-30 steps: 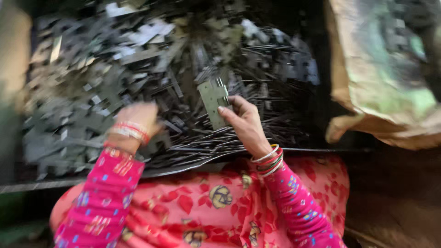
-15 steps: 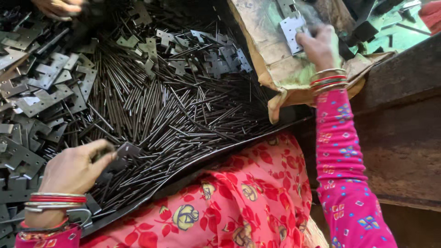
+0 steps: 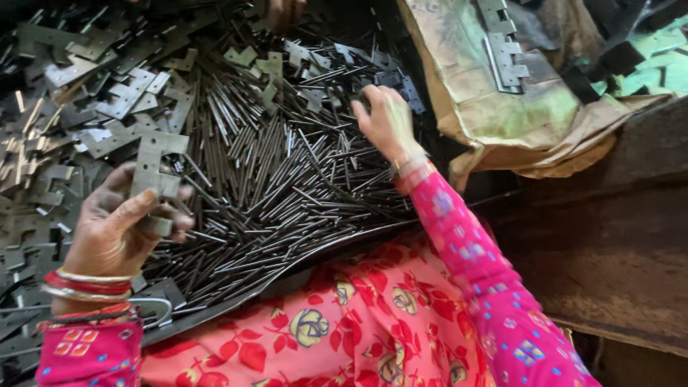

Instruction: The person sits on the floor and assembles metal hinges by inserting pins into hinge plates. They pick up hinge plates and pins from a large bin, insert the pins, and place the assembled hinges into a cloth bag. Another person's hands are visible assisting with the task.

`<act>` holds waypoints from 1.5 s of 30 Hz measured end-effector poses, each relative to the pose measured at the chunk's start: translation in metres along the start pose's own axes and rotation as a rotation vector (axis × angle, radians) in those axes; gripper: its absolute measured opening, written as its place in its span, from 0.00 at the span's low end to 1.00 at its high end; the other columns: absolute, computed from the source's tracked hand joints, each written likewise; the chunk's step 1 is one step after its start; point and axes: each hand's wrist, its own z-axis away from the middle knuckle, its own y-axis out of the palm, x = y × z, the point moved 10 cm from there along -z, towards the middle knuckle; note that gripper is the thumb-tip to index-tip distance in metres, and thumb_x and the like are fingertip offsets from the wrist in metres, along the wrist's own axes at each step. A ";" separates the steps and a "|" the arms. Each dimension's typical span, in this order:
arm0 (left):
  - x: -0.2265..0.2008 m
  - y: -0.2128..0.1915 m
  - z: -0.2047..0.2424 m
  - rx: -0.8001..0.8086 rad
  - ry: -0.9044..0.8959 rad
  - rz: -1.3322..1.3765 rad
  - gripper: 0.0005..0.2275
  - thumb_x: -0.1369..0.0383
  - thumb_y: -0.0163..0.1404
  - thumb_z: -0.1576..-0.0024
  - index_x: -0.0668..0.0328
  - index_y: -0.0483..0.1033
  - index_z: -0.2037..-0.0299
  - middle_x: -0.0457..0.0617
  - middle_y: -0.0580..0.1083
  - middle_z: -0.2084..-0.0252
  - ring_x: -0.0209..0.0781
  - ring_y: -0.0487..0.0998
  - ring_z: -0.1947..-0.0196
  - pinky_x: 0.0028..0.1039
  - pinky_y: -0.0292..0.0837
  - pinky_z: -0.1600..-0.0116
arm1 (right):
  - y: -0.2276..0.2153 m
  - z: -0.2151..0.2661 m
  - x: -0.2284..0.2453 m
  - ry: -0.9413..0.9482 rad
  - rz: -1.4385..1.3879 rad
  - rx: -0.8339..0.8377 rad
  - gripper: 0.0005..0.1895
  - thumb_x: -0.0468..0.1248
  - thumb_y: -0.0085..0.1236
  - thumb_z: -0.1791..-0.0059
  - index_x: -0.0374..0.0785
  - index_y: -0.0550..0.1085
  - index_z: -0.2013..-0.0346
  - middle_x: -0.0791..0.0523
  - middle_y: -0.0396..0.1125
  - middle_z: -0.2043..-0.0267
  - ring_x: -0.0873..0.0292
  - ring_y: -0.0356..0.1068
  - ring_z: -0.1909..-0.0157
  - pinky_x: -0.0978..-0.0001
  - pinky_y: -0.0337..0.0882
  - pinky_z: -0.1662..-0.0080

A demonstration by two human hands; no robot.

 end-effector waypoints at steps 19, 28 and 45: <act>0.065 0.062 -0.044 0.000 0.290 -1.488 0.11 0.77 0.50 0.44 0.57 0.72 0.51 0.54 0.75 0.58 0.55 0.80 0.56 0.42 0.75 0.53 | 0.056 -0.016 -0.075 0.356 -0.108 0.122 0.19 0.47 0.68 0.57 0.35 0.78 0.63 0.45 0.74 0.62 0.43 0.75 0.60 0.53 0.73 0.56; 0.066 0.052 -0.042 -0.043 0.241 -1.686 0.10 0.62 0.61 0.50 0.58 0.78 0.64 0.55 0.75 0.64 0.54 0.78 0.62 0.43 0.74 0.59 | 0.004 0.073 0.067 -0.022 0.019 0.167 0.10 0.43 0.64 0.54 0.40 0.79 0.73 0.49 0.74 0.72 0.44 0.73 0.69 0.52 0.69 0.68; 0.111 -0.001 -0.040 -0.290 -0.123 0.470 0.25 0.49 0.40 0.37 0.69 0.73 0.49 0.64 0.80 0.55 0.55 0.84 0.59 0.39 0.82 0.54 | -0.020 0.093 0.246 -0.168 -0.483 0.071 0.12 0.37 0.67 0.55 0.36 0.80 0.59 0.52 0.72 0.69 0.49 0.70 0.63 0.60 0.69 0.60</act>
